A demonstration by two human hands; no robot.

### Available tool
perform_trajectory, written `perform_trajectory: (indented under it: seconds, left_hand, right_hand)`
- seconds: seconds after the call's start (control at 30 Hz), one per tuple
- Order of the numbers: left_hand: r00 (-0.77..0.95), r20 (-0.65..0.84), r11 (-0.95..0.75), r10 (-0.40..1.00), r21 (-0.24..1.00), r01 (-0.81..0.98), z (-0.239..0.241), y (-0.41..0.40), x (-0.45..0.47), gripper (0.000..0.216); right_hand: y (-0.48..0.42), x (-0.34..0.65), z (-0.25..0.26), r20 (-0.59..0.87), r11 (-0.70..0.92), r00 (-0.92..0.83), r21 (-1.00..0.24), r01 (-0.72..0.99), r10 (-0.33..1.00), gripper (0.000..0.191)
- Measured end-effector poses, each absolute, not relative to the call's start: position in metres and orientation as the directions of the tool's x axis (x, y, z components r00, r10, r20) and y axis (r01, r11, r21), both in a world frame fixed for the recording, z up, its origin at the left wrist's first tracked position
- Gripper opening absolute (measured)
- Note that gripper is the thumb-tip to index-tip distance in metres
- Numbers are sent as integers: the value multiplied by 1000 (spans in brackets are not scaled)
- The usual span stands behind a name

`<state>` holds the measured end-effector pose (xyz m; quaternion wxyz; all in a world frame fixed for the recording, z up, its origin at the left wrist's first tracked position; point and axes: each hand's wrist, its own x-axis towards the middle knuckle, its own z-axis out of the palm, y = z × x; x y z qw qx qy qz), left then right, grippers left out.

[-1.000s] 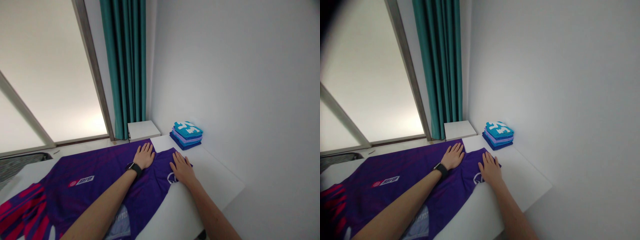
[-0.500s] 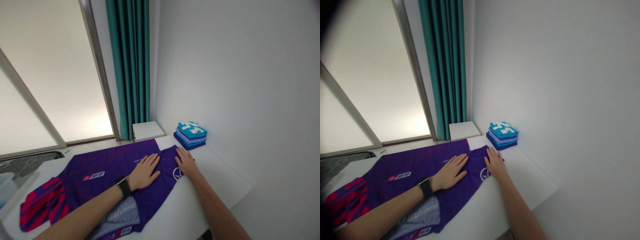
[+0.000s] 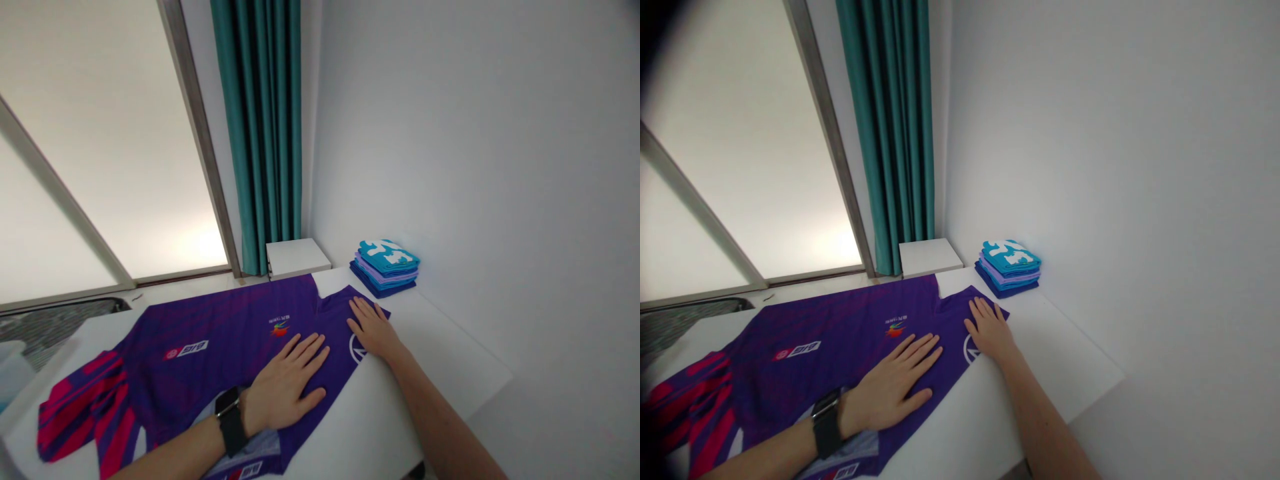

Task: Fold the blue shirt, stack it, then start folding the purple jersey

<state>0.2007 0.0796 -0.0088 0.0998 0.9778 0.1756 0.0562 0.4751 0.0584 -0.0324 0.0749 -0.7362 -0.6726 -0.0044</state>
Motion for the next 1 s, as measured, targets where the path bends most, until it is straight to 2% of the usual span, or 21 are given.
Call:
perform_trajectory:
  seconds: [0.4,0.5,0.7,0.83,1.0]
  left_hand:
    - [938,48,-919,343,223,325,-2,75,201,67]
    - [938,61,-924,342,205,324,-5,76,200,66]
    - [933,73,-922,354,195,334,-10,77,200,68]
    - [933,66,-921,354,197,336,-10,77,200,69]
    - [933,77,-923,351,197,330,-9,77,201,68]
  right_hand:
    - [51,478,-36,140,-125,143,-133,983,980,57]
    - [50,476,-31,194,-132,162,-158,979,967,56]
    - [46,444,-22,284,82,-34,-159,984,958,54]
    - [44,419,-24,222,200,-160,-168,965,962,54]
    - [45,426,-26,138,136,-118,-129,982,983,55]
